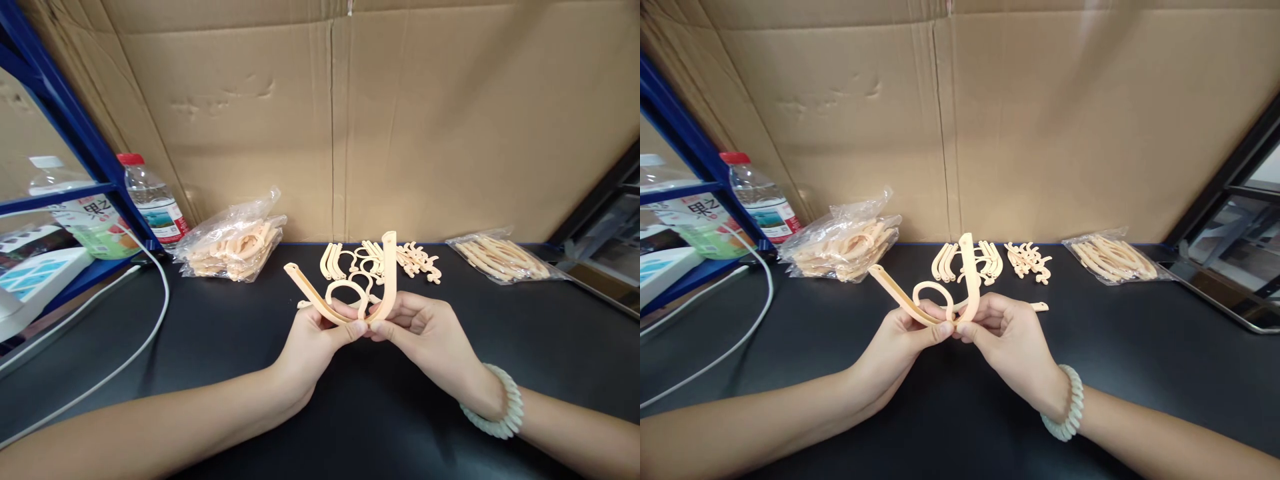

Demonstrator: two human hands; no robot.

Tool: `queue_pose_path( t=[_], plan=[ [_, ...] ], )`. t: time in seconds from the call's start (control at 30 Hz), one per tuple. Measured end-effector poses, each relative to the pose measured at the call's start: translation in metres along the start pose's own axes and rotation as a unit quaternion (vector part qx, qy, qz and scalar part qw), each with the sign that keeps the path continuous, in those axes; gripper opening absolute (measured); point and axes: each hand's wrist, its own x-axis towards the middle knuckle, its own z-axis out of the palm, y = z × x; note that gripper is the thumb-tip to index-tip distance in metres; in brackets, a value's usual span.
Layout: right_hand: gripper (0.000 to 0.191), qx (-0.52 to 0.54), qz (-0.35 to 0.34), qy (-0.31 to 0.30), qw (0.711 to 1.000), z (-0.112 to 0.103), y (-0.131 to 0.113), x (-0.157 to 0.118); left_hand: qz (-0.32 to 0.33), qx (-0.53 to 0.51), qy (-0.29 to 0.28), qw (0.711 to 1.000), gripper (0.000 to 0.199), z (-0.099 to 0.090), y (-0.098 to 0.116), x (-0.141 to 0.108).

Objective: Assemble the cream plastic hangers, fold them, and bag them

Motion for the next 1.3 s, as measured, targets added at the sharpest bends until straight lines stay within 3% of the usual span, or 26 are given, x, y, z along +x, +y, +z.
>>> queue_pose_path(
  t=[0.13,0.27,0.33,0.4,0.47,0.6,0.7,0.8,0.93,1.0,1.17,1.3],
  plan=[
    [0.02,0.023,0.037,-0.047,0.998,-0.012,-0.006,0.009,-0.015,0.029,0.015,0.999,0.02,0.0,0.005,0.0],
    [0.022,0.008,0.017,-0.04,0.999,-0.046,-0.026,0.024,-0.014,0.057,0.019,0.998,0.021,-0.004,0.014,0.001],
    [0.02,-0.042,0.028,-0.096,0.994,-0.065,-0.037,0.03,-0.007,0.064,0.017,0.998,0.022,-0.004,0.019,0.002],
    [0.02,-0.107,0.052,-0.184,0.976,-0.08,-0.046,0.035,-0.012,0.067,0.012,0.998,0.023,-0.005,0.024,0.003],
    [0.021,-0.171,0.054,-0.232,0.956,-0.09,-0.05,0.037,-0.023,0.058,0.016,0.998,0.023,-0.008,0.029,0.005],
    [0.024,-0.291,0.024,-0.238,0.927,-0.104,-0.046,0.042,-0.042,0.051,0.047,0.997,0.024,-0.025,0.038,0.01],
    [0.025,-0.334,0.016,-0.252,0.908,-0.112,-0.04,0.046,-0.028,0.16,0.021,0.987,0.025,-0.046,0.041,0.014],
    [0.023,-0.386,-0.028,-0.278,0.879,-0.114,-0.033,0.048,0.069,0.37,-0.057,0.925,0.021,-0.064,0.038,0.018],
    [0.021,-0.441,-0.101,-0.285,0.845,-0.109,-0.024,0.05,0.291,0.551,-0.188,0.759,0.01,-0.076,0.031,0.022],
    [0.022,-0.453,-0.108,-0.282,0.839,-0.106,-0.021,0.05,0.338,0.59,-0.216,0.7,0.016,-0.078,0.029,0.024],
    [0.02,-0.482,-0.109,-0.271,0.826,-0.103,-0.022,0.049,0.347,0.651,-0.197,0.646,0.022,-0.076,0.03,0.022],
    [0.015,-0.512,-0.126,-0.258,0.809,-0.103,-0.025,0.048,0.332,0.682,-0.186,0.625,0.023,-0.075,0.03,0.021]
  ],
)
